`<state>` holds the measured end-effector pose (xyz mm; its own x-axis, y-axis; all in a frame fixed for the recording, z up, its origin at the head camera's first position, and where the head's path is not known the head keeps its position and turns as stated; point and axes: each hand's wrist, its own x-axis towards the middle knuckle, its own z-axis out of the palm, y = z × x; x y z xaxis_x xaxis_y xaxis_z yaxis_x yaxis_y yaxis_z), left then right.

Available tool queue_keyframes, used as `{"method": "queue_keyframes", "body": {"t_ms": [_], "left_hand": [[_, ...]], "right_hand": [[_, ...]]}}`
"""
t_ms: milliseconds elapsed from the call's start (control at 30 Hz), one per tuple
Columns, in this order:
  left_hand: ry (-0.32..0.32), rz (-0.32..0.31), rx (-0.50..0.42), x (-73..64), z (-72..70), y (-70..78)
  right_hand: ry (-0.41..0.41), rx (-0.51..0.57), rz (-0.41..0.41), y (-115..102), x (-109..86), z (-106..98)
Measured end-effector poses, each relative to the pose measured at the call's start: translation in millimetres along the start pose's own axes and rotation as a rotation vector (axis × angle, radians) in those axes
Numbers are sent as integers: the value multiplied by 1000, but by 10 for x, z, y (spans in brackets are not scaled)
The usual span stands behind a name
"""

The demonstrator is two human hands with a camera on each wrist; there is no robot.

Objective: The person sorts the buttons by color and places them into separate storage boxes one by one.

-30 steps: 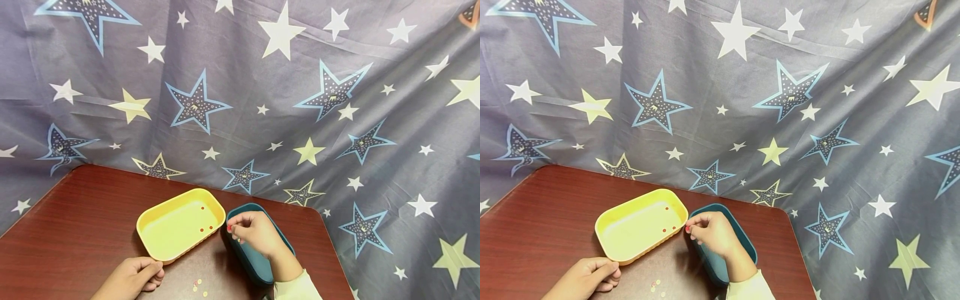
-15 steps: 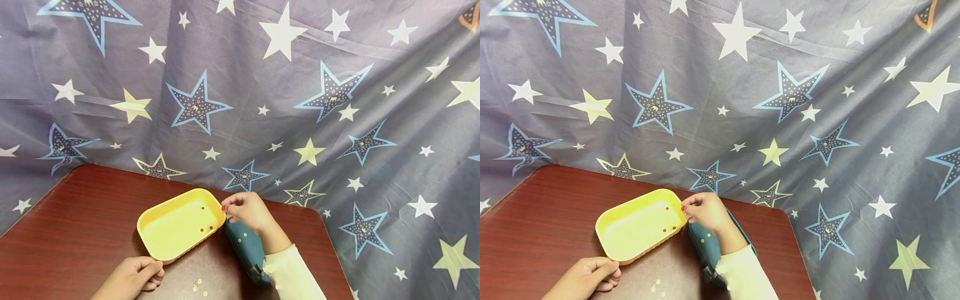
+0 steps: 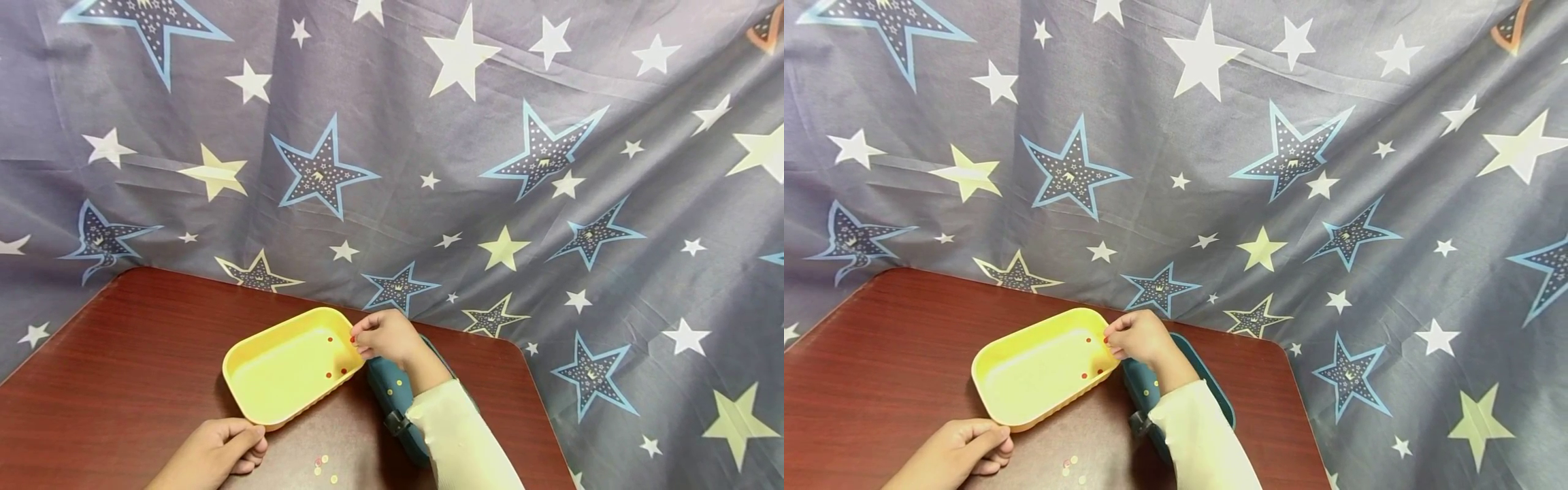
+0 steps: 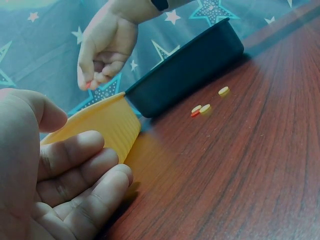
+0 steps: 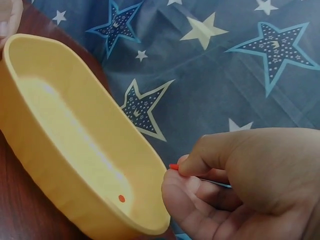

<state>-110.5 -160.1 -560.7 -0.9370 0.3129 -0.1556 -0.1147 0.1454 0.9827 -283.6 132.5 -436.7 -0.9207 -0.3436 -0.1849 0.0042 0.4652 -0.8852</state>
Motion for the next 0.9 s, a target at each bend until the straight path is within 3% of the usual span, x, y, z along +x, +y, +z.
{"method": "queue_keyframes", "body": {"t_ms": [267,900], "left_hand": [[-2,23,10,-11,-3,0],[12,17,19,-13,16,-1]], "right_hand": [[-1,-44,24,59,74,79],[2,-80,30,22,-42,74]]}}
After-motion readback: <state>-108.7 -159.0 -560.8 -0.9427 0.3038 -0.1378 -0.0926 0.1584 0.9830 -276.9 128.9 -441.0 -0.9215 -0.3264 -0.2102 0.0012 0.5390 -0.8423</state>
